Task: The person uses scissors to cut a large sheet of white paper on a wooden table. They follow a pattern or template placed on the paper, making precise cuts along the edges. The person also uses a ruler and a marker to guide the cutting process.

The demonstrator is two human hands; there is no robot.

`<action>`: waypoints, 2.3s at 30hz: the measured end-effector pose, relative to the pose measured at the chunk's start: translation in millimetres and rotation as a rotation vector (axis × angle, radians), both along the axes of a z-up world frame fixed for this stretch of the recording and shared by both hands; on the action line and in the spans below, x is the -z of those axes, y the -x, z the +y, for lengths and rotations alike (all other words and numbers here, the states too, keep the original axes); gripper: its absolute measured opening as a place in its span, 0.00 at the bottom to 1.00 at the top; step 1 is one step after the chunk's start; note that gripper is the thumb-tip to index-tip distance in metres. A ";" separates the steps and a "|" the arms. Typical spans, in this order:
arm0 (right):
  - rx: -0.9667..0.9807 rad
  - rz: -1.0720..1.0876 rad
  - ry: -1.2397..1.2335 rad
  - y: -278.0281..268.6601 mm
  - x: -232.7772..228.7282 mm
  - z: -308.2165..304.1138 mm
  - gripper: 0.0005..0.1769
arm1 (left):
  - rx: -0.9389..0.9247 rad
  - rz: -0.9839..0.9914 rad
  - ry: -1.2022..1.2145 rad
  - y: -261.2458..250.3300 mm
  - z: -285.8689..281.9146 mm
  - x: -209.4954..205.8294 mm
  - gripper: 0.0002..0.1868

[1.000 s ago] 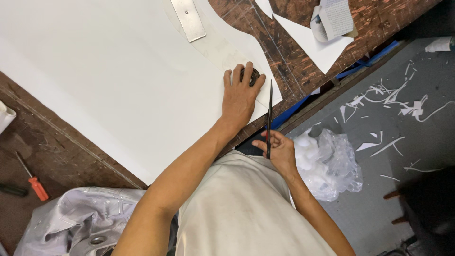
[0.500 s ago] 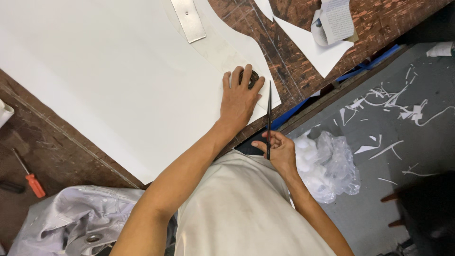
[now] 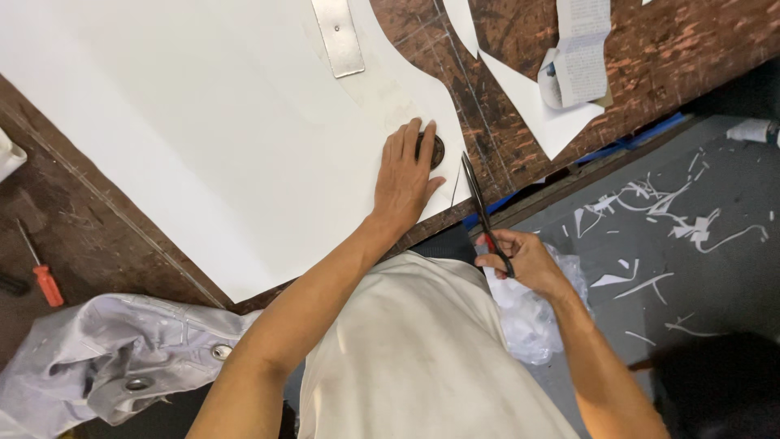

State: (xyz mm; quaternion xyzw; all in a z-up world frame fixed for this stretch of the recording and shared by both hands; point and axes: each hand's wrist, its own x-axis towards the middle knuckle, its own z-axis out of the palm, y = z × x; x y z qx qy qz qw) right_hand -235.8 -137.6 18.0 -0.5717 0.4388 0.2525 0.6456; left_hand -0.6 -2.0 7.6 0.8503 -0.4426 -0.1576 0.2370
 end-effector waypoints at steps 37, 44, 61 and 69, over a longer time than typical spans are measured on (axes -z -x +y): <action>-0.416 0.022 0.252 -38.2 -0.9 -70.1 0.31 | 0.025 -0.013 -0.100 1.5 2.4 -0.9 0.44; -0.391 -0.028 0.241 -35.6 4.3 -68.8 0.29 | 0.022 0.011 -0.106 2.3 4.1 0.5 0.43; -0.364 -0.004 0.189 -60.8 -2.7 -61.9 0.28 | -0.017 0.095 0.016 -1.6 6.3 -1.9 0.42; -0.358 -0.130 0.244 -74.1 1.5 -50.9 0.26 | -0.201 -0.044 0.201 -29.5 8.4 7.1 0.22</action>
